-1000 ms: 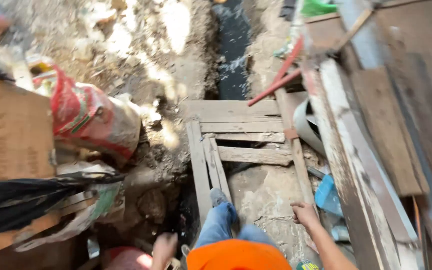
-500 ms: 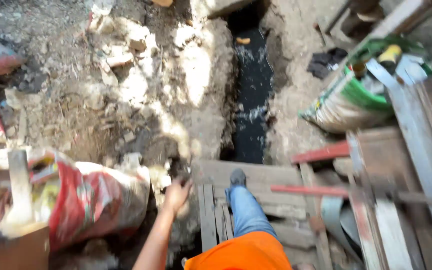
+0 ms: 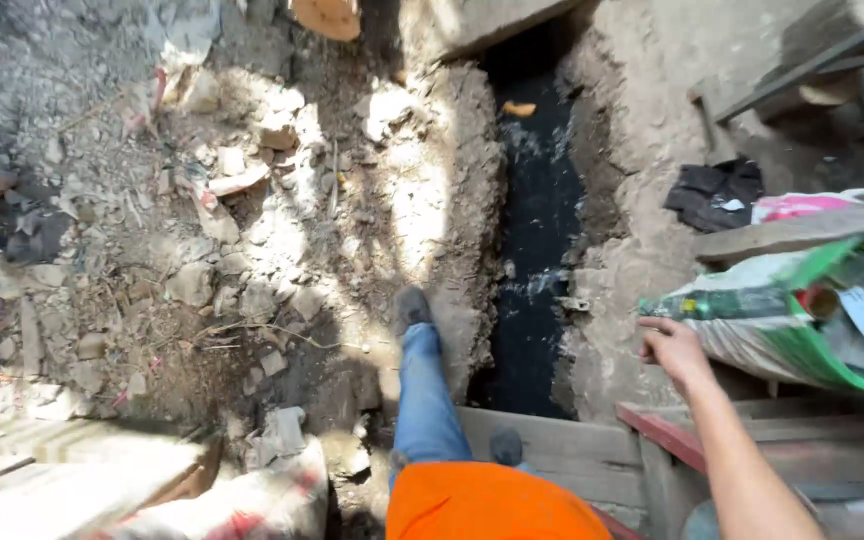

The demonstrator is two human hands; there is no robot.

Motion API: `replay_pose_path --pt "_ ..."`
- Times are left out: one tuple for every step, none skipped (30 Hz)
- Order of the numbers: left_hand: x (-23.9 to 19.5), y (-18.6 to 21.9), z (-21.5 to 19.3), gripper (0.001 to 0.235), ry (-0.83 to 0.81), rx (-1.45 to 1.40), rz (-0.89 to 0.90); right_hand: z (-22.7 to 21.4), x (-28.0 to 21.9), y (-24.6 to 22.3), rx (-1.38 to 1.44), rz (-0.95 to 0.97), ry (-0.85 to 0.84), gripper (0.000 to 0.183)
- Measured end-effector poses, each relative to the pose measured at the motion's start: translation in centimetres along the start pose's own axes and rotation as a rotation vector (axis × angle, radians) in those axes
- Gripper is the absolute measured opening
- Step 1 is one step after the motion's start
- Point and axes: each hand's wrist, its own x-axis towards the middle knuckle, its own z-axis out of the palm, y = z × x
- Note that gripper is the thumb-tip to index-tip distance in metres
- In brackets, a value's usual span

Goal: The person sorts, measures, and organizes thin metal rods on a fabrication workbench, then retrieves a wooden log and accesses a toolbox.

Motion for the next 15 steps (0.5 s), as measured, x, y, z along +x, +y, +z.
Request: replay_pose_path --pt "5.5 4.1 -1.2 0.038 0.004 -0.071 -0.008 2.0 2.6 -0.2 0.000 -0.009 -0.007 0.040" --pt "10.9 8.3 -2.4 0.036 0.008 -0.142 -0.015 3.9 5.1 -0.5 -0.059 0.034 0.038 0.037" --pt "12.8 10.7 -2.8 0.035 0.010 -0.212 -0.052 4.8 5.6 0.7 -0.134 0.098 0.071 0.035" --pt "13.9 16.9 -3.1 0.034 0.013 -0.283 -0.088 3.4 5.6 5.8 -0.150 0.111 0.052 0.035" --pt "16.0 23.4 -4.7 0.033 0.013 -0.334 -0.108 5.2 6.5 9.7 -0.196 0.201 -0.065 0.023" --pt "17.6 29.5 -6.2 0.032 0.014 -0.385 -0.128 9.2 8.6 12.4 -0.241 0.288 -0.183 0.023" --pt "20.8 34.8 -8.1 0.032 -0.003 -0.360 -0.119 10.6 7.1 10.1 -0.217 0.300 -0.167 0.023" --pt "23.7 40.2 -9.6 0.029 0.097 -0.177 0.226 11.8 5.6 7.8 -0.238 0.366 -0.205 0.019" --pt "26.5 45.3 -10.8 0.028 0.177 0.012 0.569 13.1 3.3 5.8 -0.252 0.447 -0.240 0.019" --pt "27.4 50.6 -12.0 0.028 0.141 0.037 0.578 13.3 3.8 6.2 -0.221 0.473 -0.221 0.019" --pt "29.4 57.0 -12.9 0.026 0.040 -0.027 0.387 14.1 4.7 6.4 -0.224 0.381 -0.200 0.020" --pt "31.3 63.6 -13.3 0.027 -0.057 -0.079 0.190 14.9 5.6 6.7 -0.230 0.291 -0.176 0.023" --pt "34.3 67.4 -13.6 0.027 -0.098 -0.032 0.212 15.5 6.6 3.4 -0.182 0.317 -0.138 0.023" --pt "37.5 71.3 -13.6 0.028 -0.128 -0.136 0.213 15.9 7.7 0.2 -0.068 0.505 -0.110 0.020" --pt "40.2 74.9 -12.9 0.029 -0.160 -0.246 0.200 15.4 8.7 -2.9 0.043 0.693 -0.090 0.018"
